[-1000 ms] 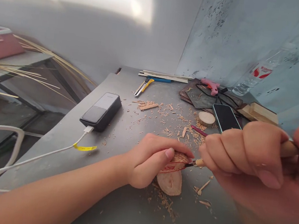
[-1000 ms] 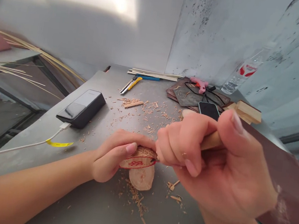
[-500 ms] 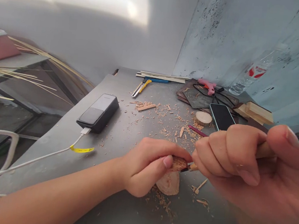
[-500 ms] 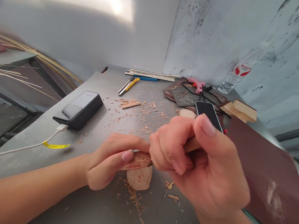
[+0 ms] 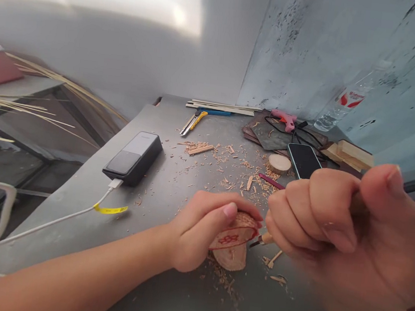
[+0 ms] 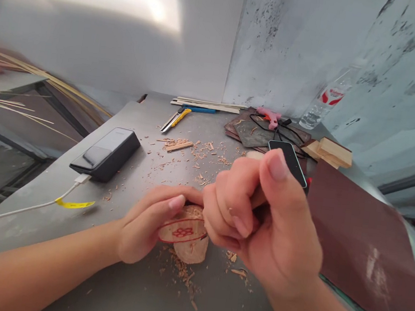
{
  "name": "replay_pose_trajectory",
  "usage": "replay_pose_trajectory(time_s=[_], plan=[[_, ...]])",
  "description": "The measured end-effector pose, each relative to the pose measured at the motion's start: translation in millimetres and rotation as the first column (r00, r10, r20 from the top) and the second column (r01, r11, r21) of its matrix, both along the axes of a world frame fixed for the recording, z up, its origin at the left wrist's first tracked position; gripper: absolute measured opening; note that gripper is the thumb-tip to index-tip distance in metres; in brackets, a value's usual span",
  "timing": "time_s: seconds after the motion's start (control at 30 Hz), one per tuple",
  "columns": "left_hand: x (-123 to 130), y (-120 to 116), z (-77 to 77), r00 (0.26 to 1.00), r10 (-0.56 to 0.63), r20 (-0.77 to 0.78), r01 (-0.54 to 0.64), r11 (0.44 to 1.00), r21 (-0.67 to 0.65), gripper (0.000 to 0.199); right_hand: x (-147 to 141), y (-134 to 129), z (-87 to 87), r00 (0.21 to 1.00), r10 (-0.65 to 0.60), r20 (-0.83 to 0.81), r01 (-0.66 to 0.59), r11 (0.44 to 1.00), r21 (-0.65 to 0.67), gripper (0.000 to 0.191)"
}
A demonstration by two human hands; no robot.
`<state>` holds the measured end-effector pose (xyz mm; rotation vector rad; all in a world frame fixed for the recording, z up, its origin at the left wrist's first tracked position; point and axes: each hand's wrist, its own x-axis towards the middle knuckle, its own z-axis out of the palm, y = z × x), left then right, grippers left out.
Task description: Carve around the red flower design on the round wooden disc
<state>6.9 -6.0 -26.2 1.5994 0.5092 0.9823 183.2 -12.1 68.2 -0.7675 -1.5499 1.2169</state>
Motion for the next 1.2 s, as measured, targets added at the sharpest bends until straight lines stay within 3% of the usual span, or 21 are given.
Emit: replay_pose_trajectory(time_s=[0.1,0.23,0.37,0.6,0.83,1.0,1.2], plan=[[4,2,-2.5,1.0,0.001,0.006,0.0,0.979,-0.205,0.039,-7,-1,-4.3,0.973,0.144,-0.183,-0.174,0.972,-0.16,0.071],[7,10,-2.1,1.0,0.019,0.014,-0.014,0.947,-0.32,0.037,-12,1,-24.1,0.947,0.078,-0.312,-0.139,0.974,-0.179,0.066],[8,16,-3.1,0.999,0.04,-0.018,-0.043,0.942,-0.332,0.043,-18,8,-35.1,0.954,0.062,-0.295,-0.114,0.98,-0.164,0.064],[10,19,-13.6,0.99,0.132,-0.047,-0.14,0.918,-0.372,0.043,-23,15,-31.8,0.957,-0.006,-0.291,-0.046,0.984,-0.172,0.065],[10,16,-7.8,0.995,0.093,-0.037,-0.1,0.9,-0.425,0.046,-27,17,-27.9,0.962,-0.056,-0.269,-0.004,0.976,-0.218,0.067],[12,15,-6.8,0.99,0.128,-0.054,-0.139,0.896,-0.422,0.044,-28,20,-29.7,0.956,-0.079,-0.283,0.006,0.968,-0.251,0.063],[13,15,-8.6,0.992,0.123,-0.043,-0.129,0.897,-0.422,0.043,-34,26,-37.9,0.94,-0.196,-0.28,0.102,0.943,-0.317,0.062]])
